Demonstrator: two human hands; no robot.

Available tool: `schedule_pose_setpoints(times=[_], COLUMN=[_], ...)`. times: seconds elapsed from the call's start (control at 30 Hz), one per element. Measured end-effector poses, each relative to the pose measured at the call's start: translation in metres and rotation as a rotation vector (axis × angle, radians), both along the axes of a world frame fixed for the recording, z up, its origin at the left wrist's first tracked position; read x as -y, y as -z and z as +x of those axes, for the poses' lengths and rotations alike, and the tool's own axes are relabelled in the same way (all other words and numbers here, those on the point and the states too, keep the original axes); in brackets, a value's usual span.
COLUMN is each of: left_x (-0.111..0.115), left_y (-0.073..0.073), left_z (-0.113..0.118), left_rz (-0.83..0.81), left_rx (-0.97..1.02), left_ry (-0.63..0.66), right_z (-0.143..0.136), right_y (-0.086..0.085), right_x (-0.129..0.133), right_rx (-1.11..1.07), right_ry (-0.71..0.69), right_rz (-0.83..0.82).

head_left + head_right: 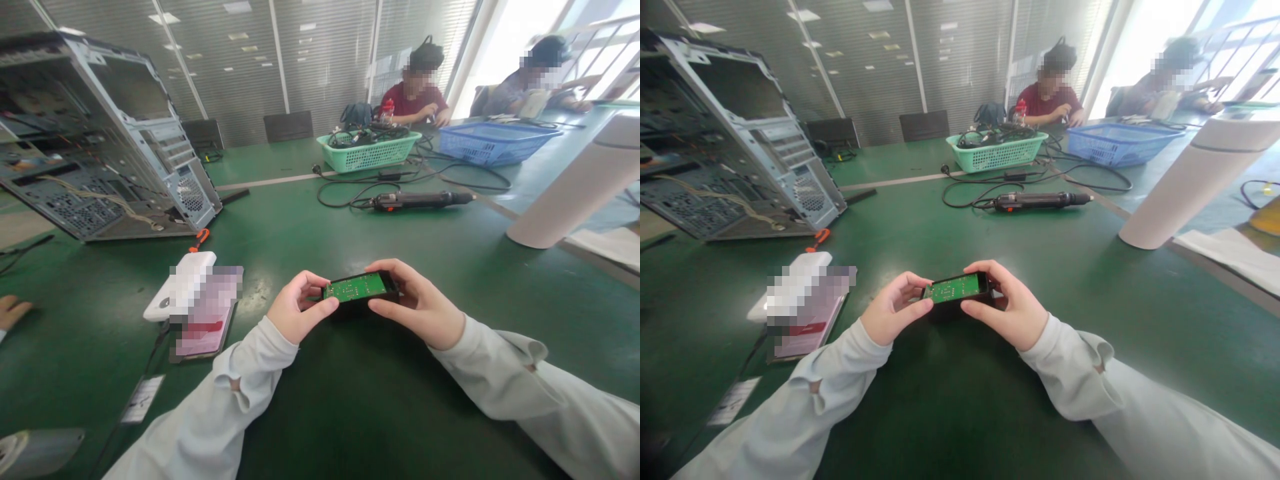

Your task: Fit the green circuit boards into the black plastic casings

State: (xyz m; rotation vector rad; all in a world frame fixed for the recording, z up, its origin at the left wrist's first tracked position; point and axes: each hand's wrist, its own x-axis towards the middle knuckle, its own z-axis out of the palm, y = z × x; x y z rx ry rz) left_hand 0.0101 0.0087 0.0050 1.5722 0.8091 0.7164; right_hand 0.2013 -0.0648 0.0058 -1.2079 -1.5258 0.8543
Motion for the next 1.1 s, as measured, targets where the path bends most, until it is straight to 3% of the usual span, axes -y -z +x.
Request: schedule_pose_setpoints(times=[0.27,0.7,0.97,1.1], left_x=[-0.001,0.002,0.007,0.012], left_y=[-0.009,-0.013,-0.01,-0.013], left_z=[0.001,0.003,0.001,-0.001], left_rz=[-0.243,-0.344,-0.053,0.148], left_rx=[0.12,0.037,-0.197,-0.31], left_ry=[0.064,-0.02,0.179,0.222], right_z=[0.001,0.002,-0.004,-0.005], right_y=[-0.002,-0.008,0.0,-0.006], right_x=[0.002,0.007,0.004,0.007], right_rx=[-0.016,0.17,-0.048,-0.097], right_ry=[-0.09,-0.121,-0.187,-0.233], right_rz=[-0.009,-0.038,-0.215,-0.345])
